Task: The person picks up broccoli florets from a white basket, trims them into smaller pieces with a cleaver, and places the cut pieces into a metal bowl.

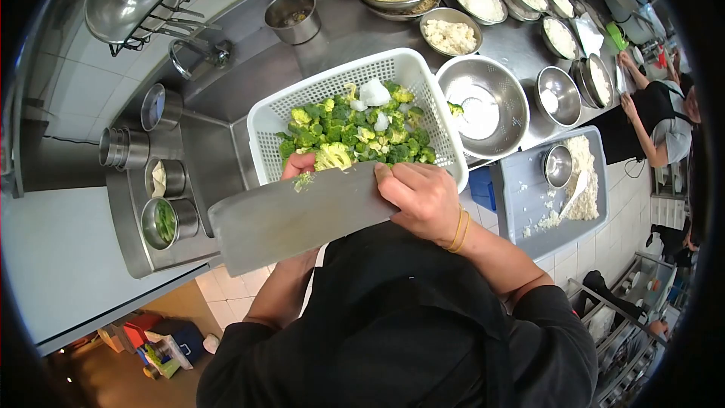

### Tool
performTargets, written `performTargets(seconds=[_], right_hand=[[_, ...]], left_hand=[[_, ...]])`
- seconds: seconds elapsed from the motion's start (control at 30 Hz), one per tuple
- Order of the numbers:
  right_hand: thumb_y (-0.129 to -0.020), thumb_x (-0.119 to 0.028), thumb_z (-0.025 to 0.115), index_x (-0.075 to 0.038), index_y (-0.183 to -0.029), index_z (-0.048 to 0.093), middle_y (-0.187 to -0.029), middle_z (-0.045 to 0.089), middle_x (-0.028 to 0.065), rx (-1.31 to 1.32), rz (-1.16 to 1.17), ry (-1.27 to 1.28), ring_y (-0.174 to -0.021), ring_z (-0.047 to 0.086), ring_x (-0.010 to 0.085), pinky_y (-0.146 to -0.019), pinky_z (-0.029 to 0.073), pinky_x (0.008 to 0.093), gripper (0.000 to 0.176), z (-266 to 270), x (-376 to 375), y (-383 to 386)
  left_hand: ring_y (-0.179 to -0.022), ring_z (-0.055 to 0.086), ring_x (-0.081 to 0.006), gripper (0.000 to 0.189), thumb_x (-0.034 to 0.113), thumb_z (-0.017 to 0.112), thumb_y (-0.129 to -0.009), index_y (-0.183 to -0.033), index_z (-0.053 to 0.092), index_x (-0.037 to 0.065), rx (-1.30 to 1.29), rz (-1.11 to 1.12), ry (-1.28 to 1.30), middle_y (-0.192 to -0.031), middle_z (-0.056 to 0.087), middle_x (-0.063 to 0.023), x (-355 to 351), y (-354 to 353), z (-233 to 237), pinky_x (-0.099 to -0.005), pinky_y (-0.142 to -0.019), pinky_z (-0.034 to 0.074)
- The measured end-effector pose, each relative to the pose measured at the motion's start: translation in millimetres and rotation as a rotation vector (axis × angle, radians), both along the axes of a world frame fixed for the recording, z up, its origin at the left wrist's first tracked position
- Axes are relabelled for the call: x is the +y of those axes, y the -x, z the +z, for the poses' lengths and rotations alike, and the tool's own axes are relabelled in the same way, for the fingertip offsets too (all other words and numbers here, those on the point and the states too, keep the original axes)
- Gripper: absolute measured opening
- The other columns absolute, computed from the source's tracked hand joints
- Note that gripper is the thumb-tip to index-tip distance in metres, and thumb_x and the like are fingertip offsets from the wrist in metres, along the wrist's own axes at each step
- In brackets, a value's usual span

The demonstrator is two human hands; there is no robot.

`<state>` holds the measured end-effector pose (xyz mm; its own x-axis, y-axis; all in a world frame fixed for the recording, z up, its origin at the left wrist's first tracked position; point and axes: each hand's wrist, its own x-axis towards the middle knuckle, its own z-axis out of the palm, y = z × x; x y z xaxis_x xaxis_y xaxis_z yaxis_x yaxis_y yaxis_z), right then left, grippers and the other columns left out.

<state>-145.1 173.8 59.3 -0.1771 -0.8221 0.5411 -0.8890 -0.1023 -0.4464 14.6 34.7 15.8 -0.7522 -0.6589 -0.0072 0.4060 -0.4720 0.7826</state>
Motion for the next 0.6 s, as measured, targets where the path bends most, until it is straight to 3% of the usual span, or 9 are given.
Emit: performTargets(seconds=[0.13,0.23,0.3,0.33,0.37,0.43,0.47,0.5,0.6], right_hand=[[-0.055,-0.002,0.074,-0.002,-0.104,0.063,-0.073,0.052,0.0081,-0.053,-0.014,0.011,-0.061,0.059,0.0296,-0.052,0.047,0.0406,0.050,-20,-2,7],[-0.065,0.000,0.072,-0.005,-0.098,0.062,-0.073,0.057,0.0098,-0.133,-0.080,-0.082,-0.062,0.061,0.0333,-0.053,0.047,0.0433,0.035,-39,-7,9],[-0.077,-0.008,0.072,-0.010,-0.086,0.054,-0.076,0.062,0.0092,-0.253,-0.220,-0.131,-0.066,0.065,0.0351,-0.056,0.051,0.0467,0.021,-44,-10,11],[-0.083,-0.008,0.069,-0.007,-0.088,0.055,-0.076,0.064,0.0137,-0.324,-0.224,-0.187,-0.069,0.066,0.0390,-0.058,0.050,0.0494,0.015,-42,-9,14],[-0.083,-0.008,0.069,-0.007,-0.088,0.055,-0.076,0.064,0.0137,-0.322,-0.221,-0.185,-0.069,0.066,0.0390,-0.058,0.050,0.0494,0.015,-42,-11,17],[-0.085,-0.008,0.066,-0.003,-0.090,0.056,-0.075,0.065,0.0192,-0.569,-0.216,-0.364,-0.072,0.065,0.0433,-0.062,0.048,0.0521,0.012,-38,-11,23],[-0.087,-0.008,0.064,0.000,-0.091,0.056,-0.075,0.064,0.0254,-0.651,-0.205,-0.425,-0.076,0.064,0.0469,-0.066,0.047,0.0539,0.012,-35,-11,26],[-0.089,-0.010,0.066,0.002,-0.093,0.059,-0.072,0.063,0.0251,-0.642,-0.161,-0.449,-0.068,0.065,0.0417,-0.062,0.048,0.0464,0.015,-51,-9,30],[-0.090,-0.011,0.065,0.006,-0.101,0.062,-0.080,0.068,0.0263,-0.764,-0.103,-0.470,-0.076,0.068,0.0415,-0.070,0.051,0.0458,0.020,-76,-5,30]], left_hand=[[-0.108,0.067,-0.0245,0.034,0.013,0.067,-0.096,-0.124,0.050,0.004,0.101,0.030,-0.140,-0.125,0.063,-0.0151,-5,-8,-11,-0.0417,-0.096,0.057],[-0.106,0.067,-0.0250,0.034,0.008,0.067,-0.096,-0.126,0.050,0.003,0.029,0.042,0.099,-0.119,0.065,-0.0153,-5,-4,3,-0.0413,-0.093,0.057],[-0.106,0.067,-0.0250,0.034,0.006,0.067,-0.096,-0.126,0.051,0.003,0.051,-0.001,0.064,-0.117,0.066,-0.0156,-3,-4,10,-0.0410,-0.092,0.057],[-0.105,0.068,-0.0249,0.035,0.005,0.067,-0.096,-0.127,0.051,0.003,0.073,-0.048,0.023,-0.115,0.067,-0.0159,-2,-4,12,-0.0407,-0.090,0.058],[-0.105,0.068,-0.0249,0.035,0.005,0.067,-0.096,-0.127,0.051,0.003,0.074,-0.046,0.025,-0.115,0.067,-0.0159,-2,-4,13,-0.0407,-0.090,0.058],[-0.101,0.068,-0.0239,0.033,0.006,0.068,-0.096,-0.125,0.052,0.001,0.109,-0.036,-0.009,-0.114,0.067,-0.0160,0,1,13,-0.0381,-0.088,0.057],[-0.101,0.068,-0.0239,0.033,0.006,0.068,-0.096,-0.125,0.052,0.001,0.118,-0.053,-0.017,-0.114,0.067,-0.0160,0,4,12,-0.0381,-0.088,0.057],[-0.100,0.068,-0.0232,0.034,0.008,0.068,-0.097,-0.125,0.052,0.000,0.090,-0.055,0.075,-0.115,0.067,-0.0156,-2,8,8,-0.0361,-0.085,0.057],[-0.098,0.067,-0.0203,0.034,0.010,0.069,-0.097,-0.125,0.053,-0.001,-0.018,-0.111,0.197,-0.117,0.067,-0.0154,7,45,11,-0.0328,-0.082,0.055]])
